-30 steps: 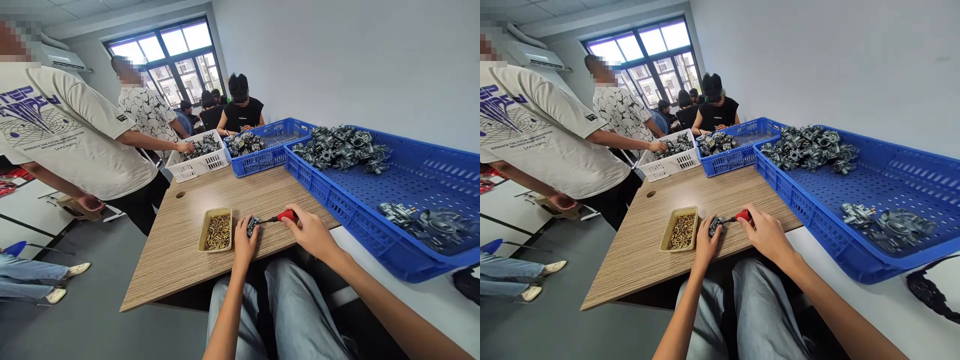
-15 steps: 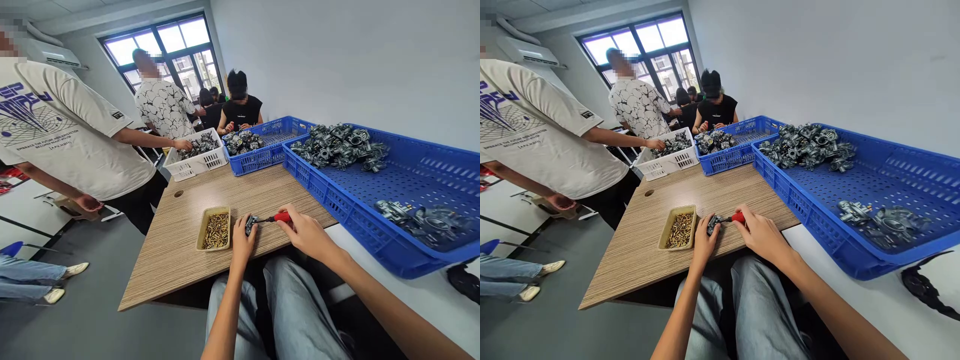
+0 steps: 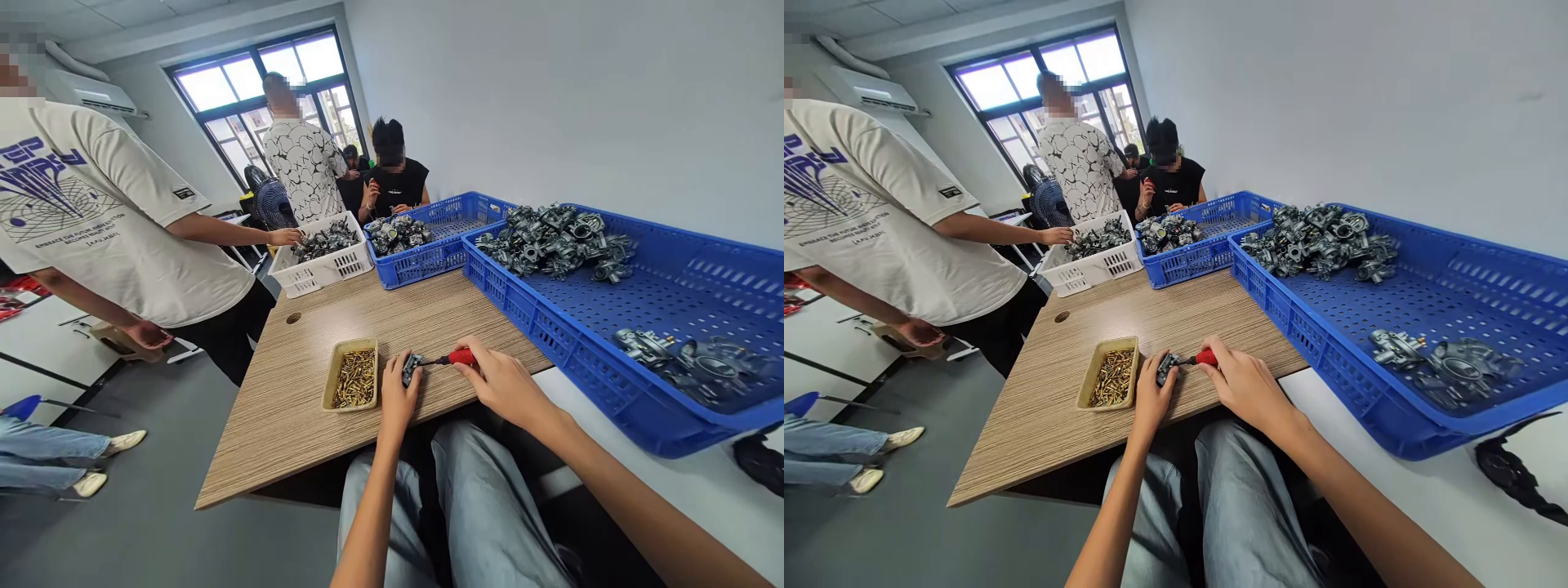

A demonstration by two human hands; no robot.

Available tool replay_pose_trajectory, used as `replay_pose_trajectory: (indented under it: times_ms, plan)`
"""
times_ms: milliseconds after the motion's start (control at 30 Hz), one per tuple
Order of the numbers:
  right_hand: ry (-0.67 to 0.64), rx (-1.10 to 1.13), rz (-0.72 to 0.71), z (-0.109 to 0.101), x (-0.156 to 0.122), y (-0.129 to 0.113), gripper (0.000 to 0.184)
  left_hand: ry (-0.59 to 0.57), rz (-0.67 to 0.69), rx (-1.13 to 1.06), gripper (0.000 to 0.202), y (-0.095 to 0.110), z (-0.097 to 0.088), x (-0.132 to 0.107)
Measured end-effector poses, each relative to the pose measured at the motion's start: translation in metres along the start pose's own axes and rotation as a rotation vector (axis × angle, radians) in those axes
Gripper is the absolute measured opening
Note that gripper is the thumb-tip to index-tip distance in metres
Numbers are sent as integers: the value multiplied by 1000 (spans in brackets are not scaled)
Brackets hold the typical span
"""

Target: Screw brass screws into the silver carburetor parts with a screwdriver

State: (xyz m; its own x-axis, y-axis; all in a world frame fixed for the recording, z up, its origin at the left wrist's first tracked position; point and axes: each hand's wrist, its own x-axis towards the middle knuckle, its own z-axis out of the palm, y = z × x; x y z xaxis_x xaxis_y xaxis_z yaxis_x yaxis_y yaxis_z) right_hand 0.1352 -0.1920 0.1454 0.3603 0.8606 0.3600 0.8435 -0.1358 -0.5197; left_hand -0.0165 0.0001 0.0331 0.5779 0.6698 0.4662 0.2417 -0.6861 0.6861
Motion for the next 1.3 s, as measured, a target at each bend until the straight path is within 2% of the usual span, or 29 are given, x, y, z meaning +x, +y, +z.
replay_pose_trajectory:
  times_ms: [267,433,700,800,1000,1300]
  plan:
    - [38,-114,-41,-4,1,-6,7,-13,-10,2,40,1,-1,0]
    - [67,-212,-7,-1,-1,-6,15,-17,-4,-2,40,3,-2,0]
    - [20,-300,87,2,1,-8,27,-9,-3,-7,40,3,-1,1]
    - [-5,-263,112,1,1,-7,26,-8,-2,-7,39,3,-2,1]
    - [-81,-38,50,-6,0,-4,22,-3,-2,-13,39,2,0,1]
    - [-140,-114,105,-12,1,-8,15,7,-3,-2,40,0,0,0]
